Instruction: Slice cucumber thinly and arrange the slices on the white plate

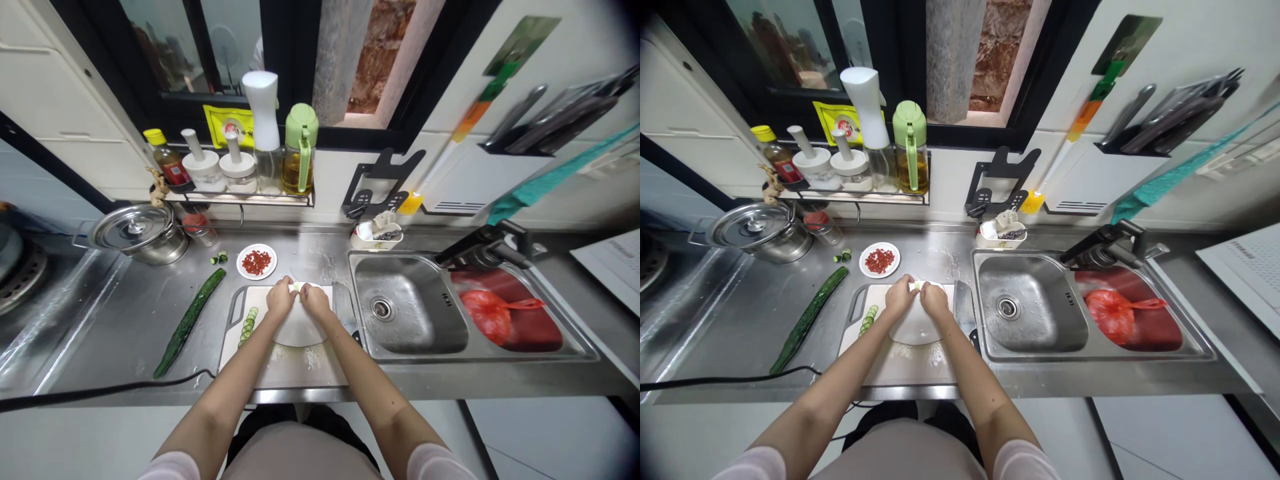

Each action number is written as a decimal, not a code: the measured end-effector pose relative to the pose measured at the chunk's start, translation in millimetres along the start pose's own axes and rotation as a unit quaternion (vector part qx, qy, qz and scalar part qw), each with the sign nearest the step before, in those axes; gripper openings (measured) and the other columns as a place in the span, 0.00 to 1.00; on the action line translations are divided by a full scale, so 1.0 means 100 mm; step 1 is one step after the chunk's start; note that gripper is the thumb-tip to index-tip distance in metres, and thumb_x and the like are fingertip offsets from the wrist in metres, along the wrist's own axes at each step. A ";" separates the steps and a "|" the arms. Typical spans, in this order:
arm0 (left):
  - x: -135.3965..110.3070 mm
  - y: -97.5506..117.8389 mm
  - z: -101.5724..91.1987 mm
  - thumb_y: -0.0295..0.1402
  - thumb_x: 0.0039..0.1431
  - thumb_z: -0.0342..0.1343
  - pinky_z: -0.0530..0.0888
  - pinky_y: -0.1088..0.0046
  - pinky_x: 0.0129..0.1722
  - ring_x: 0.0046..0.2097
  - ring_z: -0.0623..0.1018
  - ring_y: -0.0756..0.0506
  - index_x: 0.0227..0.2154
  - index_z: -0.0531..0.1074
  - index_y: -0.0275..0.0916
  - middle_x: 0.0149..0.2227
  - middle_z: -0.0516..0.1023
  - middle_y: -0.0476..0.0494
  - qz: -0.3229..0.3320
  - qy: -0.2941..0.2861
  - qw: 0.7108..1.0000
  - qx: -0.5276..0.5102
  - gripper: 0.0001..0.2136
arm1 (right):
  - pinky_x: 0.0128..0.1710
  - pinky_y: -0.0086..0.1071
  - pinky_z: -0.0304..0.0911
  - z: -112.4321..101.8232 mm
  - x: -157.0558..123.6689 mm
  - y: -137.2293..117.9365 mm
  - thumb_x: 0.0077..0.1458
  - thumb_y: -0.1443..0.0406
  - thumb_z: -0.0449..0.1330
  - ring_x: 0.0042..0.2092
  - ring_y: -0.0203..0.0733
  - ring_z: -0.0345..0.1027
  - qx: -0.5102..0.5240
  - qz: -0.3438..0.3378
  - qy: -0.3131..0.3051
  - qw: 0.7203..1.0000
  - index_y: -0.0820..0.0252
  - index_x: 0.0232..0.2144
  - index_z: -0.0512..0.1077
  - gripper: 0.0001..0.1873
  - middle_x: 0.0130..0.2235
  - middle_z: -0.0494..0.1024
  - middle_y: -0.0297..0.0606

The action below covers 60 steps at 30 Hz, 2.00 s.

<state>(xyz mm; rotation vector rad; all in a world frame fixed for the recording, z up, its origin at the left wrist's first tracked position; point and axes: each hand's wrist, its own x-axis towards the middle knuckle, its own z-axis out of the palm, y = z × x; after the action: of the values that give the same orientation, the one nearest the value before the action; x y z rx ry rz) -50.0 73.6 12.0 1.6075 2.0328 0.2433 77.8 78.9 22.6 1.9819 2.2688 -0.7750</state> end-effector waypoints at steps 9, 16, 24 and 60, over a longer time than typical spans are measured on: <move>0.00 0.00 -0.01 0.39 0.59 0.56 0.63 0.71 0.37 0.44 0.76 0.44 0.43 0.67 0.46 0.45 0.76 0.46 -0.006 0.001 1.000 -0.002 0.11 | 0.37 0.30 0.58 -0.03 0.06 -0.08 0.62 0.65 0.49 0.46 0.44 0.71 0.010 0.047 -0.004 0.999 0.61 0.43 0.74 0.15 0.42 0.79 0.47; 0.00 0.01 -0.02 0.40 0.59 0.56 0.64 0.72 0.38 0.44 0.76 0.45 0.44 0.66 0.46 0.46 0.76 0.46 -0.011 -0.007 1.000 0.003 0.12 | 0.36 0.29 0.57 -0.06 0.03 -0.13 0.61 0.66 0.52 0.46 0.44 0.71 0.027 0.075 -0.008 0.997 0.61 0.43 0.73 0.12 0.43 0.79 0.45; -0.01 0.01 -0.05 0.39 0.59 0.56 0.64 0.72 0.37 0.44 0.76 0.45 0.44 0.67 0.46 0.45 0.77 0.46 -0.015 -0.006 1.000 -0.013 0.12 | 0.35 0.28 0.54 -0.02 0.00 -0.07 0.62 0.65 0.51 0.43 0.42 0.71 0.048 0.072 0.006 0.996 0.60 0.43 0.71 0.12 0.42 0.78 0.44; -1.51 -1.44 -0.38 0.47 0.52 0.57 0.66 0.71 0.34 0.40 0.77 0.42 0.38 0.71 0.44 0.39 0.79 0.44 -0.162 0.007 0.987 0.010 0.15 | 0.36 0.28 0.56 0.09 -1.07 0.41 0.60 0.65 0.49 0.37 0.41 0.70 0.098 0.021 0.086 0.991 0.59 0.45 0.75 0.17 0.33 0.79 0.38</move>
<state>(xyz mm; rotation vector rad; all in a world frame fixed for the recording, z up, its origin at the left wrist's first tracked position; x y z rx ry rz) -169.1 -102.3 23.0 1.2631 2.2737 0.1135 133.4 -20.1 36.6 2.2565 2.3135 -0.8887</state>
